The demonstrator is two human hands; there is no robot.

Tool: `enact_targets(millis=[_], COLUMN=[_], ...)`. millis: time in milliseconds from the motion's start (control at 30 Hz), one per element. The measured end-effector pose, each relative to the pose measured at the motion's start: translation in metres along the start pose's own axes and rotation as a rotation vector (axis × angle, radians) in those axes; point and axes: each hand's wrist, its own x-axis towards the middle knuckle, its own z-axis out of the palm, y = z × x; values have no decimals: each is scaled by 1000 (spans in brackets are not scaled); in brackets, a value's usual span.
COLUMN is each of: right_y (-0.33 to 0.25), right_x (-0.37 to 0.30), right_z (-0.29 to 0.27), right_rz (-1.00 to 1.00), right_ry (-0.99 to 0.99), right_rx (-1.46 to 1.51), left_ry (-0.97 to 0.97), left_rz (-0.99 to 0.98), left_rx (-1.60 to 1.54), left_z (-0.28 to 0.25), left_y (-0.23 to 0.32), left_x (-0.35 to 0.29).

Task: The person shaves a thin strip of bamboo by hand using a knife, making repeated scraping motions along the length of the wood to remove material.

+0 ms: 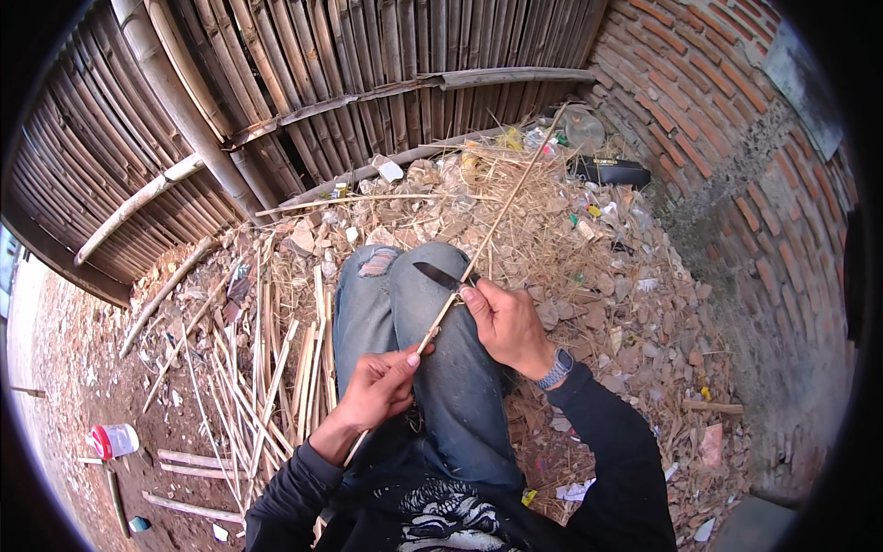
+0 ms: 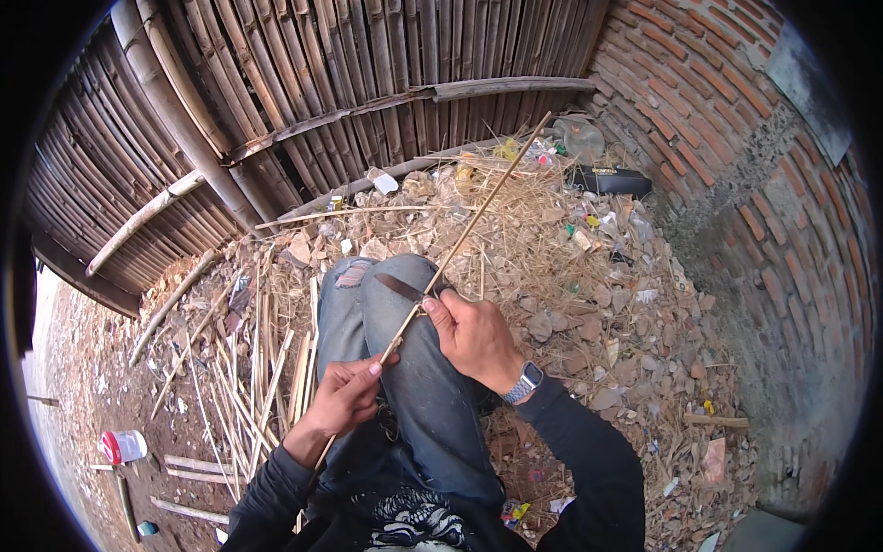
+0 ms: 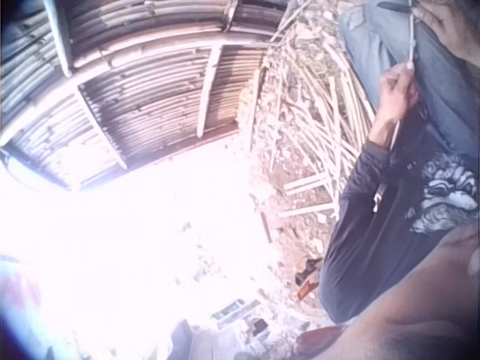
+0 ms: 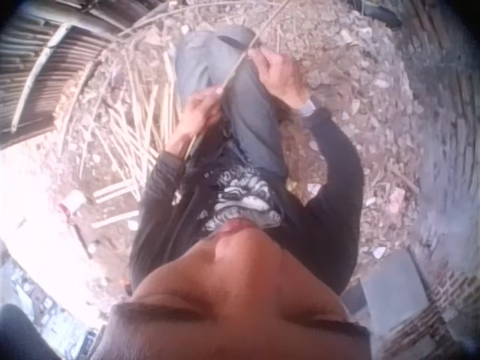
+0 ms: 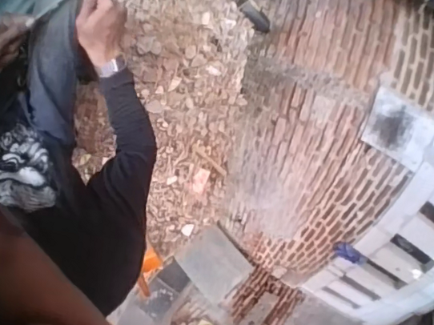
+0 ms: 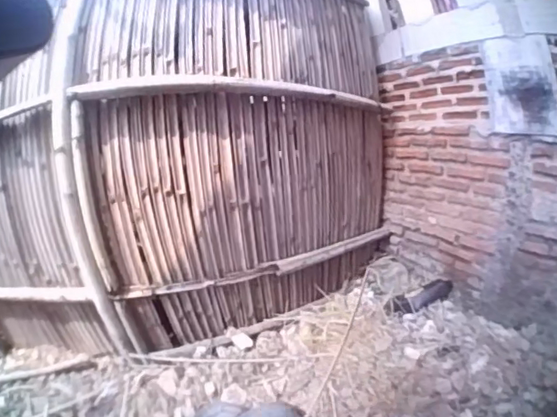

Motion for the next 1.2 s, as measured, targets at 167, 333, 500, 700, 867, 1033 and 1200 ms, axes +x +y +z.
enact_targets(millis=[167,333,500,700,867,1033,1200], right_y=[-23,-13,3,59,39,24,10], right_x=[-24,-21,9,50,22,-4,-21], right_z=[-6,-24,-34,-58,-16,-14,-21], right_rz=[7,419,168,142,100,105,152], right_ry=[-135,-541,104,334,145,49,-40], right_rx=[-11,800,205,-274,-155,-54,19], left_ry=[-30,-107,-145,-110,-64,-79,-70], left_rz=[1,-63,-104,-164,-181,-180,-166], left_rx=[-25,-154,-194,-218,-228,-237,-232], left_z=[6,8,0,1,2,-3,1], left_y=[-4,-10,-9,-3,-2,-5,-3], left_x=[3,-4,-16,-25,-23,-22,-22])
